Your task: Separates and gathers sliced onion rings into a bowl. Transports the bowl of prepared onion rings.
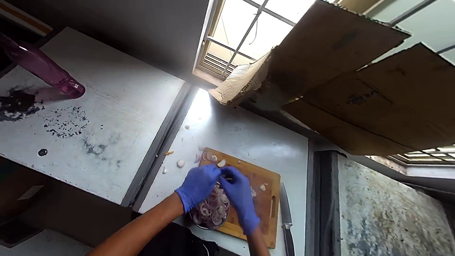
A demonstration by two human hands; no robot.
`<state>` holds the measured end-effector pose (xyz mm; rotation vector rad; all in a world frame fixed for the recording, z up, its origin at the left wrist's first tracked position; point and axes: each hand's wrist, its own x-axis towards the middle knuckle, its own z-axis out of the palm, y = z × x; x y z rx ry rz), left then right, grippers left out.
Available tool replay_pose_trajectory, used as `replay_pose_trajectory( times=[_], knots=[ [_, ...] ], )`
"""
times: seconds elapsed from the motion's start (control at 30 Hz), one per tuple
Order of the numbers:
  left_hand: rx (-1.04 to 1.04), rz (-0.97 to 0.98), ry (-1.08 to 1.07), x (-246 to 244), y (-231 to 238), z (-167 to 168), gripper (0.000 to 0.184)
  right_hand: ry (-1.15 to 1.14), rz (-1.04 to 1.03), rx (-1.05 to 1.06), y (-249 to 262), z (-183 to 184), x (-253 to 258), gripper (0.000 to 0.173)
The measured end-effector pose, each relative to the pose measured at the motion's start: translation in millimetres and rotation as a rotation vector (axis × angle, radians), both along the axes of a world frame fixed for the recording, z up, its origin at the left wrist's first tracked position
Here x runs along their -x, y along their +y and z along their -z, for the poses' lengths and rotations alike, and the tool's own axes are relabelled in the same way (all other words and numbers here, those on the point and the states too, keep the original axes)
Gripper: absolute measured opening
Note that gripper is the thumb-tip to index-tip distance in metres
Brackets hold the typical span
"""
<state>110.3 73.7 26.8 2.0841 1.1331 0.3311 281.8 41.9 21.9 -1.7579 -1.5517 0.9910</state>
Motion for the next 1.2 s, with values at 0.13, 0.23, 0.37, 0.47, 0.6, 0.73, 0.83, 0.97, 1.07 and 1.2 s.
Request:
replay_pose_trajectory(
  times=[0.13,0.23,0.37,0.47,0.6,0.73,0.83,0.97,1.07,1.2],
  knots=[
    [-0.399,0.104,-0.002,-4.4,-50.4,28.4,0.022,-0.145,0.126,-0.255,-73.6,32.8,13.4,0.020],
    [-0.315,0.203,-0.004,2.8,-66.7,38.2,0.032,-0.314,0.119,-0.324,-103.9,55.6,17.1,0.033],
    [-0.288,0.297,-0.047,18.7,-77.9,39.6,0.036,-0.296,0.097,-0.410,-126.1,64.2,23.3,0.047],
    [-0.389,0.381,0.024,24.3,-76.4,37.6,0.030,-0.367,0.035,-0.447,-135.7,70.4,29.0,0.050],
    [-0.532,0.385,0.121,26.0,-75.5,33.2,0.020,-0.421,0.040,-0.460,-142.8,71.2,27.8,0.052],
    [-0.716,0.353,0.063,32.2,-69.3,29.4,0.015,-0.349,0.113,-0.512,-128.6,57.4,10.6,0.044],
    [-0.783,0.296,-0.049,46.2,-52.8,27.5,0.017,-0.323,0.190,-0.633,-81.8,33.4,-0.4,0.032],
    [-0.400,-0.150,0.050,59.5,0.8,34.2,0.017,-0.330,-0.030,-0.354,19.2,20.5,-6.5,0.020],
    [0.112,-0.145,0.266,47.7,45.1,64.7,0.034,-0.422,-0.404,-0.039,90.2,43.7,-3.3,0.038],
    [0.304,-0.106,0.358,16.4,59.0,100.4,0.055,-0.583,-0.801,0.115,142.4,94.0,0.6,0.078]
  ],
)
